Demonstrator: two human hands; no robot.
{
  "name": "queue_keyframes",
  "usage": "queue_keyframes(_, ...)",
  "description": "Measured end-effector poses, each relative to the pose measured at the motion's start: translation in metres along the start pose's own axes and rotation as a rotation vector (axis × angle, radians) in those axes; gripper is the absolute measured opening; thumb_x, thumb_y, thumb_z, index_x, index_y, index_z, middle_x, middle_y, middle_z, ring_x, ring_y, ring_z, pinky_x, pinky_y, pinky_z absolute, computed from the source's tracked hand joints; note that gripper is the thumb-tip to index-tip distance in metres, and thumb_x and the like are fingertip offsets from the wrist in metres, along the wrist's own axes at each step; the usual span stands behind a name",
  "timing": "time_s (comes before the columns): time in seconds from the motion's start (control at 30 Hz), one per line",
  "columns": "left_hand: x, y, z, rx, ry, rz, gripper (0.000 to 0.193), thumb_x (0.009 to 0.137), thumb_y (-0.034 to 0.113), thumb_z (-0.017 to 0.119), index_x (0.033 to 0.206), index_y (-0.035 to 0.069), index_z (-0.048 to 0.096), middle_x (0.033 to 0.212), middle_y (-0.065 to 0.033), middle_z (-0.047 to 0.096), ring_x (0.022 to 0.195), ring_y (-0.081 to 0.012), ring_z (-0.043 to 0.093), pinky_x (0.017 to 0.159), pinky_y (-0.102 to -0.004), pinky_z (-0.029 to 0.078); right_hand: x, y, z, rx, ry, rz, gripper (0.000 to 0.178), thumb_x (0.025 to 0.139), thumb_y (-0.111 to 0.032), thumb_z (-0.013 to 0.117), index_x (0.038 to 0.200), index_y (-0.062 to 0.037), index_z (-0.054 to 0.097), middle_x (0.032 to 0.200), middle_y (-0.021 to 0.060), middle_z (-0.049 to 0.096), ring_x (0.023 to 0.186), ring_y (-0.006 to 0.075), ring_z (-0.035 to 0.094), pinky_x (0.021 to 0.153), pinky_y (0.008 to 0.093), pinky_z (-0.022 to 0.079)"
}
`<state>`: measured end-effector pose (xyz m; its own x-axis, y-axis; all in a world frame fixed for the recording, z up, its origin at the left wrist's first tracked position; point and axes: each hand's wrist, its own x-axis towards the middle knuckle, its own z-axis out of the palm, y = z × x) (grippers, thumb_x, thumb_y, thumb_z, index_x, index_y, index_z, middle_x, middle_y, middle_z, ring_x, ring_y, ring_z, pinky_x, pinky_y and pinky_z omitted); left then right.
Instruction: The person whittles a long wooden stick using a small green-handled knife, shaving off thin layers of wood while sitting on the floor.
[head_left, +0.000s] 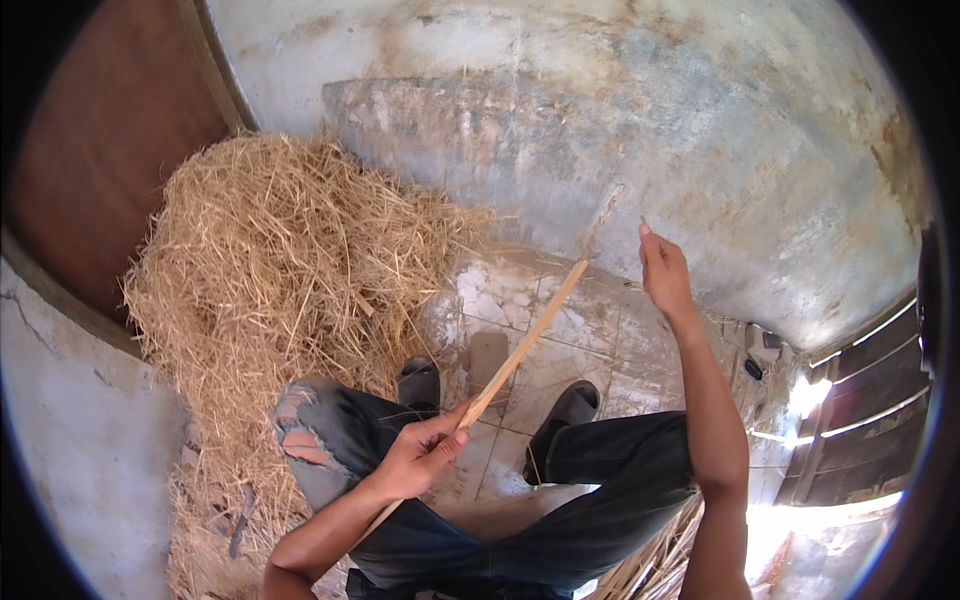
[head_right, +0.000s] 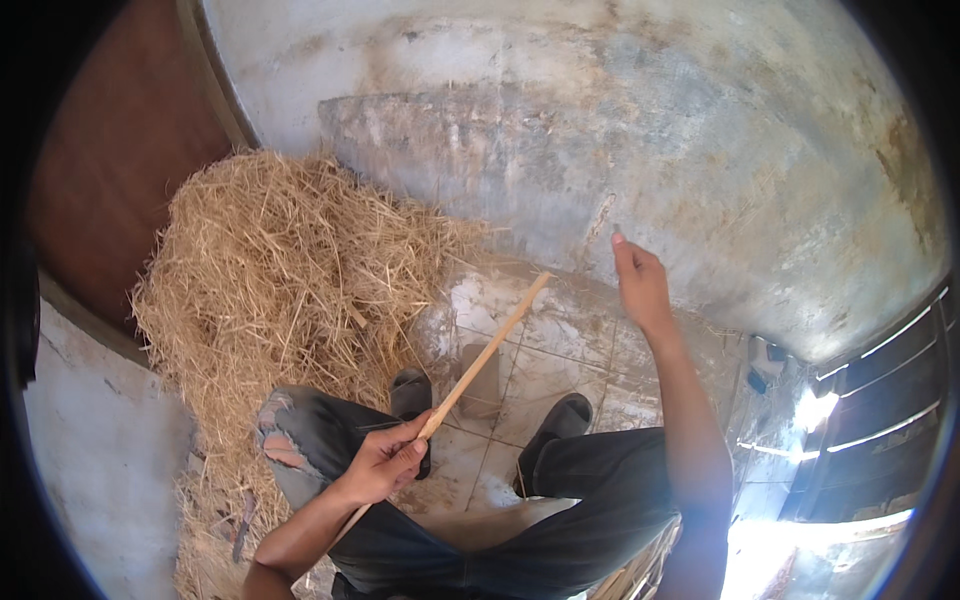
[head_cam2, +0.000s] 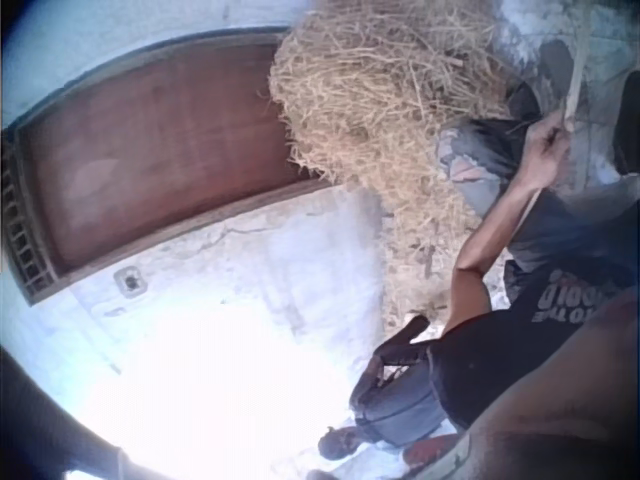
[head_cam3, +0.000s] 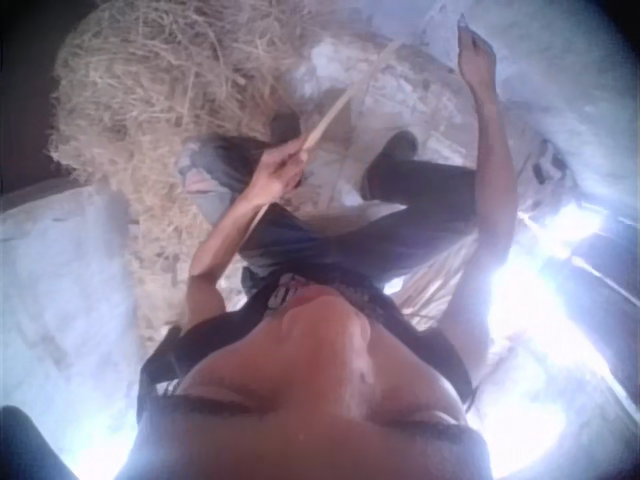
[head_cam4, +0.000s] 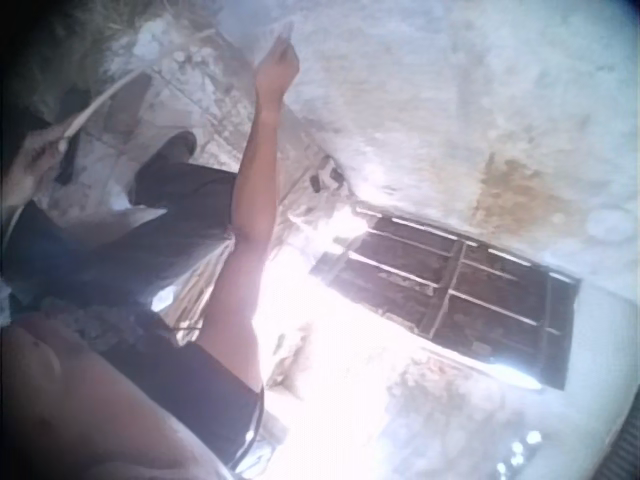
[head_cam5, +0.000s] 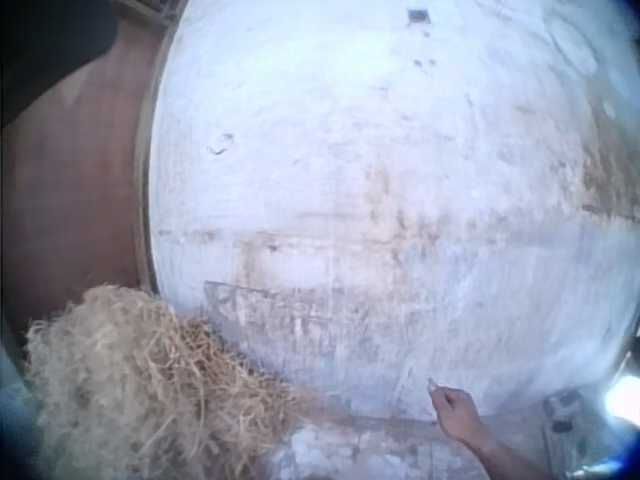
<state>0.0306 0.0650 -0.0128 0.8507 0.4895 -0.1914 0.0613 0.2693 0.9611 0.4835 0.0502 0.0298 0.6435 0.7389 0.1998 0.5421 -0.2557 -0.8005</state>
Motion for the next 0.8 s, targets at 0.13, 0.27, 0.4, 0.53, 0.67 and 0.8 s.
queue_keyframes(0.13, 0.000, 0.000, -0.001, -0.016, 0.046, 0.025, 0.055, 0.109, 0.022, 0.055, 0.159, 0.007, 0.037, 0.068, 0.0073, 0.042, 0.055, -0.0024, 0.036, 0.050, -0.0225, 0.032, -0.067, -0.060, 0.032, 0.010, -0.219, -0.152, 0.049, 0.105, -0.043, 0.057, 0.091, 0.0025, 0.067, 0.062, 0.0138, 0.054, 0.057, 0.0182, 0.044, 0.058, 0.0376, 0.041)
queue_keyframes(0.27, -0.001, 0.004, -0.002, 0.015, 0.116, 0.003, 0.055, 0.109, 0.022, 0.055, 0.159, 0.008, 0.037, 0.068, 0.0074, 0.041, 0.056, -0.0025, 0.036, 0.050, -0.0223, 0.032, -0.122, -0.103, 0.065, -0.154, -0.563, -0.304, 0.046, 0.104, -0.045, 0.057, 0.095, -0.0024, 0.070, 0.058, 0.0161, 0.059, 0.053, 0.0322, 0.061, 0.054, 0.0456, 0.048)
queue_keyframes(0.4, 0.003, 0.005, -0.002, -0.029, 0.147, -0.035, 0.055, 0.109, 0.024, 0.056, 0.159, 0.008, 0.038, 0.069, 0.0088, 0.040, 0.057, -0.0022, 0.035, 0.051, -0.0223, 0.030, -0.155, -0.097, 0.100, -0.231, -0.625, -0.553, 0.052, 0.104, -0.053, 0.053, 0.098, -0.0047, 0.072, 0.058, 0.0175, 0.060, 0.055, 0.0379, 0.064, 0.055, 0.0487, 0.050)
queue_keyframes(0.53, -0.002, 0.000, -0.006, -0.060, 0.168, -0.079, 0.056, 0.109, 0.024, 0.056, 0.159, 0.007, 0.038, 0.070, 0.0090, 0.039, 0.058, -0.0021, 0.034, 0.052, -0.0225, 0.029, -0.109, -0.092, 0.092, -0.221, -0.500, -0.280, 0.055, 0.105, -0.053, 0.051, 0.096, -0.0025, 0.070, 0.064, 0.0194, 0.063, 0.059, 0.0379, 0.063, 0.060, 0.0501, 0.050)
queue_keyframes(0.67, 0.000, 0.002, 0.003, 0.026, 0.088, -0.029, 0.055, 0.108, 0.023, 0.058, 0.158, 0.005, 0.040, 0.072, 0.0094, 0.039, 0.061, -0.0019, 0.033, 0.054, -0.0219, 0.029, -0.021, -0.009, 0.051, -0.139, -0.073, -0.126, 0.058, 0.105, -0.051, 0.053, 0.086, 0.0020, 0.065, 0.062, 0.0127, 0.056, 0.055, 0.0252, 0.053, 0.057, 0.0420, 0.045)
queue_keyframes(0.8, 0.003, 0.002, 0.002, 0.110, 0.082, 0.065, 0.056, 0.109, 0.020, 0.056, 0.159, 0.005, 0.037, 0.068, 0.0066, 0.044, 0.054, -0.0024, 0.038, 0.048, -0.0223, 0.032, -0.019, -0.013, 0.014, 0.160, -0.095, 0.106, 0.056, 0.104, -0.051, 0.055, 0.086, 0.0013, 0.066, 0.057, 0.0035, 0.044, 0.055, 0.0141, 0.046, 0.054, 0.0346, 0.038)
